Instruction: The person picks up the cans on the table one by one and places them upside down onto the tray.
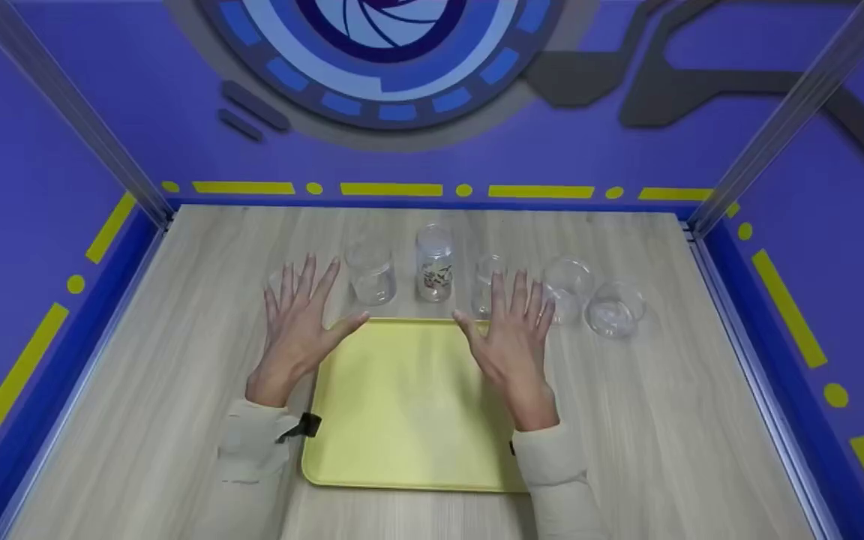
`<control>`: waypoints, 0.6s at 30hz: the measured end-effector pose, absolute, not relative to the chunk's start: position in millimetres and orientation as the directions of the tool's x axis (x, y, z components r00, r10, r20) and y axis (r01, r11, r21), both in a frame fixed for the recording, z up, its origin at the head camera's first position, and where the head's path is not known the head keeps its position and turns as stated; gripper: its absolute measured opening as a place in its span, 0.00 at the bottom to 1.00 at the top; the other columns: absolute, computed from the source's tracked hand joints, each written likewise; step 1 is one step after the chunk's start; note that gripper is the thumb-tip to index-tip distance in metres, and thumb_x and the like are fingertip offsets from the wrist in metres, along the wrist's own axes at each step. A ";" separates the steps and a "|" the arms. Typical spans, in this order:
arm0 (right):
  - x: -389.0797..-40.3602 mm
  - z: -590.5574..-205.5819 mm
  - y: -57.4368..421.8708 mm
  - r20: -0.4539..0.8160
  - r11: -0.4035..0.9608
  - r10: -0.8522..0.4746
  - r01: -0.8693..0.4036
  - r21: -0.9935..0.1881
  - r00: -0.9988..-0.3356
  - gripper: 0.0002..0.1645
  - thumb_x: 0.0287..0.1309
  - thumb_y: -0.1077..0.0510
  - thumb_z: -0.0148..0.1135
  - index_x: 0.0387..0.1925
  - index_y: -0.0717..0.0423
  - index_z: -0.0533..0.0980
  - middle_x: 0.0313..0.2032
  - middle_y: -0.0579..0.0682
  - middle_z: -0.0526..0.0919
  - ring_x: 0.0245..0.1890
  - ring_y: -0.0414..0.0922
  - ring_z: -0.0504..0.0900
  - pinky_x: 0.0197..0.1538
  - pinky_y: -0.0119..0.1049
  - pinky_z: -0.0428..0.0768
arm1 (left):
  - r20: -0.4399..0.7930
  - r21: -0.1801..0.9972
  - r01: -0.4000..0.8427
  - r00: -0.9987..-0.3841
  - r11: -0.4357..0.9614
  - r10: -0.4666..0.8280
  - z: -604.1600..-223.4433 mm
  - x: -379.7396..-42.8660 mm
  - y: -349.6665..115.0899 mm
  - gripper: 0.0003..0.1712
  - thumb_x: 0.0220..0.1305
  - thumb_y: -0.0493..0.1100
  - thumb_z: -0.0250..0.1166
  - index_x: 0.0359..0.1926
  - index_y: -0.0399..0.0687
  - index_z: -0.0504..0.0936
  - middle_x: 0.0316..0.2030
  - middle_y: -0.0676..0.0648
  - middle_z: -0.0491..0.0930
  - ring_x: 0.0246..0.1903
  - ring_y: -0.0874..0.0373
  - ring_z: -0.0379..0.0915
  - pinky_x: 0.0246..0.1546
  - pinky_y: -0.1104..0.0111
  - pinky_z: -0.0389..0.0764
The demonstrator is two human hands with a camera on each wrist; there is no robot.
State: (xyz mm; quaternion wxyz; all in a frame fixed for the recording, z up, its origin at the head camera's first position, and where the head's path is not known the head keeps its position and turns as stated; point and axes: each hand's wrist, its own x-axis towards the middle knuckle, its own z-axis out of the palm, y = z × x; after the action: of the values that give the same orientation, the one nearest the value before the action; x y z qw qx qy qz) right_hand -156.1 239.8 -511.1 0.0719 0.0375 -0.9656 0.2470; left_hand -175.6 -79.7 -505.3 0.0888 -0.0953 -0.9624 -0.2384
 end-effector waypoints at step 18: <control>-151.3 -512.2 242.7 0.170 0.875 -0.028 -0.107 -0.472 -0.985 0.54 0.73 0.34 0.59 0.84 0.60 0.52 0.82 0.70 0.43 0.81 0.71 0.36 0.76 0.70 0.30 | 0.207 0.451 0.217 -0.969 0.866 0.136 -507.5 -172.6 -85.6 0.60 0.62 0.83 0.57 0.85 0.59 0.55 0.84 0.39 0.42 0.82 0.36 0.24 0.72 0.29 0.27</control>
State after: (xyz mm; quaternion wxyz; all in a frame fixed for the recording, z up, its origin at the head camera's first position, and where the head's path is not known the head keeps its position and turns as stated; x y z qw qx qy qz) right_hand -151.3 242.7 -512.2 0.0793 0.0350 -0.9650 0.2474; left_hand -172.6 -85.6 -507.5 0.0842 -0.0917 -0.9622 -0.2423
